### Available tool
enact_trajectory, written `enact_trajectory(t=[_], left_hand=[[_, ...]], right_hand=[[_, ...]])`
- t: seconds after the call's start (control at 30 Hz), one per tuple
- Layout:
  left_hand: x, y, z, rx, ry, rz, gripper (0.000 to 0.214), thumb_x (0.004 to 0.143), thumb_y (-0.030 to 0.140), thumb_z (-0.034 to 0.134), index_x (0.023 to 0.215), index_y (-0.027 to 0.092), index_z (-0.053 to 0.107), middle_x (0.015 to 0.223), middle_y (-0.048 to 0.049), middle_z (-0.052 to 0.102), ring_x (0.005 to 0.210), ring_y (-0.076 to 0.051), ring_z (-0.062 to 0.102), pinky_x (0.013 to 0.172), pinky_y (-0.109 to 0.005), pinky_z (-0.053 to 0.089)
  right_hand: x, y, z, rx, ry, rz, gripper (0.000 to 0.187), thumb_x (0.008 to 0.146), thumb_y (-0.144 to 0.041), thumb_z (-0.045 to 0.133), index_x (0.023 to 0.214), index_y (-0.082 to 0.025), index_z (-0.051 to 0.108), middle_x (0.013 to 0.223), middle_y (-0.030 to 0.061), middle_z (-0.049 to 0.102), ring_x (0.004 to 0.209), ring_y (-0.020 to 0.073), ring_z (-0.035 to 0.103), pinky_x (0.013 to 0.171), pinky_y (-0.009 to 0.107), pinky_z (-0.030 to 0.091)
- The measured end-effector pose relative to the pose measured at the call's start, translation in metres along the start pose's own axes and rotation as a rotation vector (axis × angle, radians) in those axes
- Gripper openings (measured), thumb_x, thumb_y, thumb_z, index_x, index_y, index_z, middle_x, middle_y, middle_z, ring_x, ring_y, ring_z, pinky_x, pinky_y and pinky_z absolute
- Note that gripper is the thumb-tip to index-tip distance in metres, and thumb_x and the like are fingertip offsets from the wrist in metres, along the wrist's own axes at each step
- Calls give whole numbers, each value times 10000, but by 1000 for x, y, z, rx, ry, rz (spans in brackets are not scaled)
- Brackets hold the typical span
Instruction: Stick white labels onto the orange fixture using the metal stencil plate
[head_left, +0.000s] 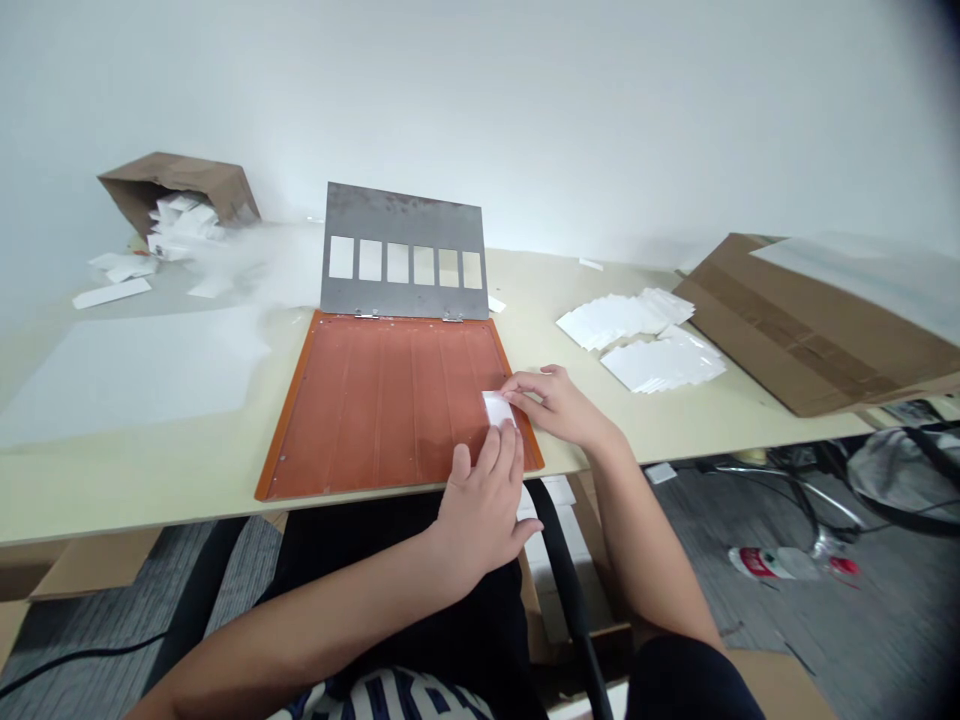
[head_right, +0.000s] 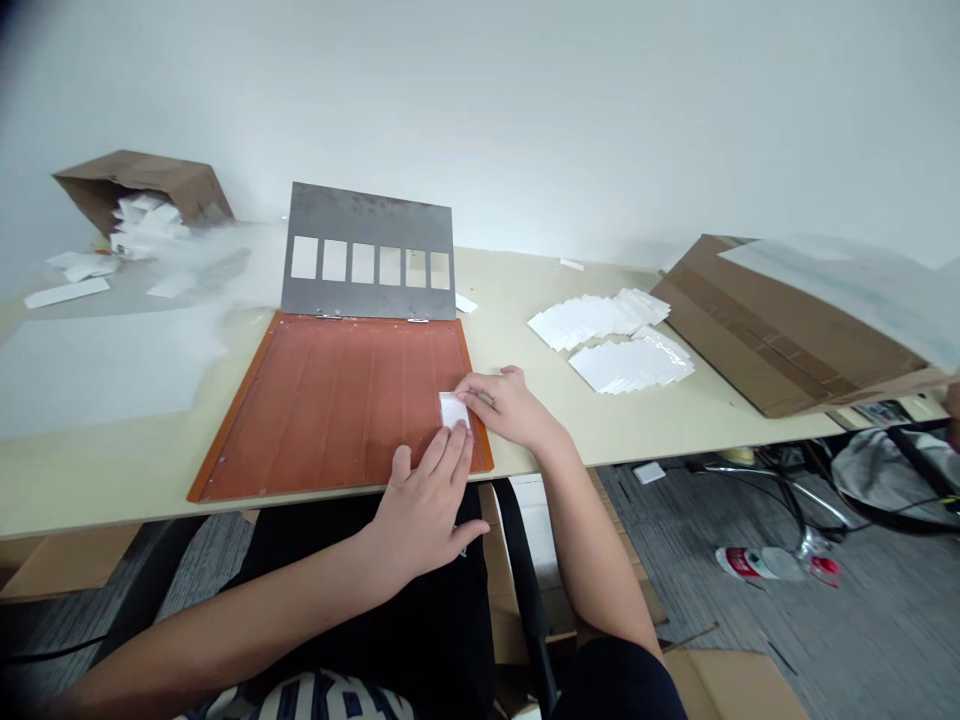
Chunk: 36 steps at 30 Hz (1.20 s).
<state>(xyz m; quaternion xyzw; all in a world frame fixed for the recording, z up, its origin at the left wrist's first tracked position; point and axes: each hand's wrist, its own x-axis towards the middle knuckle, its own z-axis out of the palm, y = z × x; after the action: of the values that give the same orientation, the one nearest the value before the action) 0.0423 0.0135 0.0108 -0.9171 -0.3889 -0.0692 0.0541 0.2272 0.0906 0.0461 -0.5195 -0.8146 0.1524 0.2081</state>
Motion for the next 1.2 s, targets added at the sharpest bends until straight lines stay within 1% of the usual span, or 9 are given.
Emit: enact_trajectory(t=[0.23, 0.33, 0.4, 0.5, 0.6, 0.73, 0.9, 1.2], left_hand=[[1, 0, -1, 3, 3, 3, 840, 893, 642, 392, 1484, 47, 345, 1582, -174, 292, 1380, -325, 285, 987, -467, 378], [1, -1, 0, 4, 4, 13, 853, 886, 650, 402, 1484, 44, 344, 1580, -173, 298, 1375, -327, 282, 990, -469, 373], [1, -2, 0, 7, 10, 20, 852, 882, 650, 411, 1481, 47, 351, 1576, -176, 305, 1374, -328, 278, 999, -471, 362], [0, -3, -1, 12, 13, 25, 830, 884, 637, 424, 1481, 64, 360, 1573, -166, 316, 1374, -327, 270, 1005, -462, 351], [1, -5, -3, 12, 7, 28, 813, 886, 635, 431, 1476, 79, 377, 1566, -149, 336, 1365, -324, 275, 998, -451, 353], [2, -5, -5, 14, 10, 33, 792, 893, 639, 426, 1458, 85, 409, 1545, -139, 369, 1344, -301, 299, 996, -433, 357], [2, -5, -6, 27, 9, 30, 806, 882, 644, 454, 1453, 76, 412, 1521, -137, 399, 1337, -291, 296, 994, -420, 365], [2, -2, -4, 40, 5, 24, 791, 880, 628, 473, 1457, 90, 414, 1519, -147, 393, 1345, -304, 291, 999, -408, 356]], right_hand=[[1, 0, 0, -3, 9, -5, 233, 992, -341, 448, 881, -247, 630, 895, -31, 740, 753, 147, 647, 932, 386, 301], [-1, -2, 1, -19, 4, -9, 226, 991, -326, 444, 899, -248, 635, 915, -27, 745, 780, 154, 659, 958, 402, 294], [-5, -2, 3, -46, 15, -21, 215, 989, -304, 444, 931, -250, 644, 958, -11, 750, 836, 170, 672, 998, 430, 270], [-13, -2, 9, -99, 50, -59, 225, 984, -273, 442, 963, -253, 665, 1086, 27, 741, 998, 206, 668, 1046, 473, 223], [-19, 0, 16, -151, 98, -90, 246, 984, -257, 439, 967, -260, 684, 1158, 35, 722, 1098, 218, 643, 1055, 481, 216], [-22, 3, 23, -160, 148, -122, 234, 987, -258, 459, 973, -263, 692, 1137, 33, 731, 1112, 219, 638, 1033, 464, 240], [-22, 4, 24, -158, 164, -134, 226, 991, -266, 467, 967, -258, 692, 1114, 37, 740, 1108, 223, 643, 1029, 460, 236], [-24, 3, 24, -162, 161, -126, 246, 993, -262, 449, 981, -275, 694, 1111, 23, 741, 1110, 215, 645, 1049, 463, 218]])
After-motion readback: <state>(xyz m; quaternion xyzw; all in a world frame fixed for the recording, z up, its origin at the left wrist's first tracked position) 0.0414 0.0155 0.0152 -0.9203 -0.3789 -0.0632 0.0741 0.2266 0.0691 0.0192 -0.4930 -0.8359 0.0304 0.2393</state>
